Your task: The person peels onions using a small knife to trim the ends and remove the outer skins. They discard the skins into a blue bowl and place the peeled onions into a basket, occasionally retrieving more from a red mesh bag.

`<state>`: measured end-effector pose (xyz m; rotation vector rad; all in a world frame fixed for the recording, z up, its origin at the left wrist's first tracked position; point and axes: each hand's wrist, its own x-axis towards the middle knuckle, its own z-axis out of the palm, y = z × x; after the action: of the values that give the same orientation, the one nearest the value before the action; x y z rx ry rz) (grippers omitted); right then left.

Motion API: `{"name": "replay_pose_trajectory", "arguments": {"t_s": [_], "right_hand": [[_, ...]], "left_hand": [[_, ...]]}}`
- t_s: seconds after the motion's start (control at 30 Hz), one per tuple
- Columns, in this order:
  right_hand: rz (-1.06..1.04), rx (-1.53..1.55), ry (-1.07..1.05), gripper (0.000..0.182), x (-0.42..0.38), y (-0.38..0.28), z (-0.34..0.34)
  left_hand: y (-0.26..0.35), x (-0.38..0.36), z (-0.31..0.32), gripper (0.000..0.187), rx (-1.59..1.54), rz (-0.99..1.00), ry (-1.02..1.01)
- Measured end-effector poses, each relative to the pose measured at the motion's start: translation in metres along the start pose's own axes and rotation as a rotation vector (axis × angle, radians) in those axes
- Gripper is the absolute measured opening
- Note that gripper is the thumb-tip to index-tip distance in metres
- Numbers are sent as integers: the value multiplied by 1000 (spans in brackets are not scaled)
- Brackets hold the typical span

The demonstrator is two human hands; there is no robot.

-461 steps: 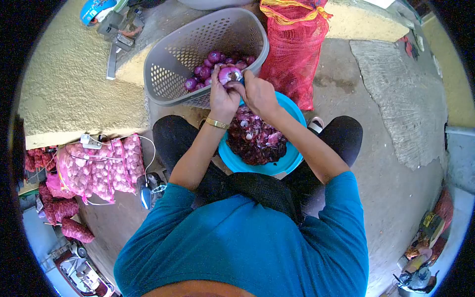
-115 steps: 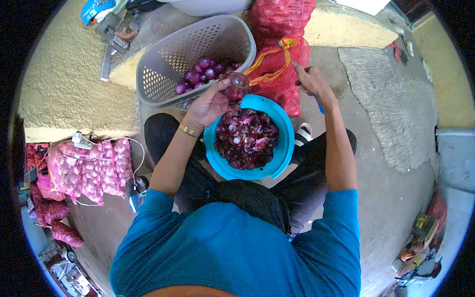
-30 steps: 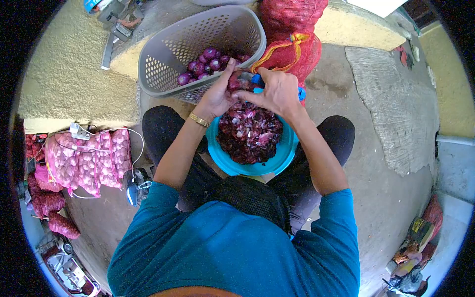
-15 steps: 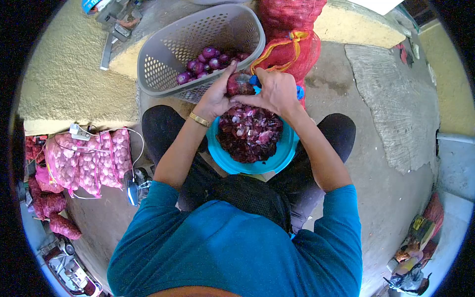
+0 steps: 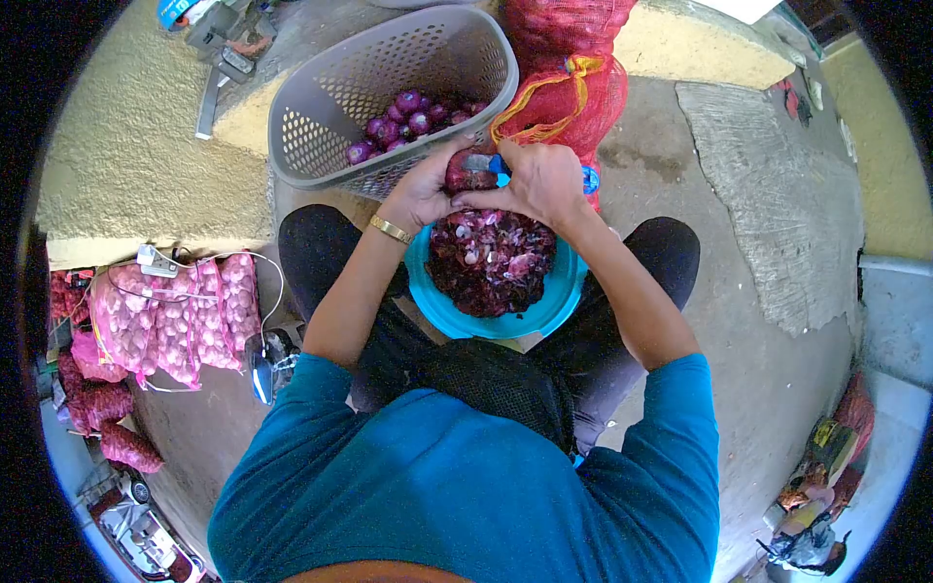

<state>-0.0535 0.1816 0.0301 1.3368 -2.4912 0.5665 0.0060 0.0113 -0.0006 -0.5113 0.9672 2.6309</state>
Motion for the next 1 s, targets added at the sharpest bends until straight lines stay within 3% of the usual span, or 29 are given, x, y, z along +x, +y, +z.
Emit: {"name": "replay_pose_trajectory", "arguments": {"t_s": [0.2,0.4,0.5,0.7,0.9,1.0], "right_hand": [[56,1,-16,74,-3,3,13],[173,78,30,75,-2,-4,25],[38,65,44,76,5,3,9],[-1,-20,9,79,4,6,11],[65,43,50,77,1,5,17],[68,69,72,75,5,4,10]], "left_hand": [[-6,5,-7,33,-72,-33,1],[-12,8,0,34,-122,206,188],[-11,4,-4,32,-95,138,99],[-12,4,-11,32,-123,-28,-26],[-13,5,-14,32,-174,-11,41],[-6,5,-10,33,-144,21,-20]]}}
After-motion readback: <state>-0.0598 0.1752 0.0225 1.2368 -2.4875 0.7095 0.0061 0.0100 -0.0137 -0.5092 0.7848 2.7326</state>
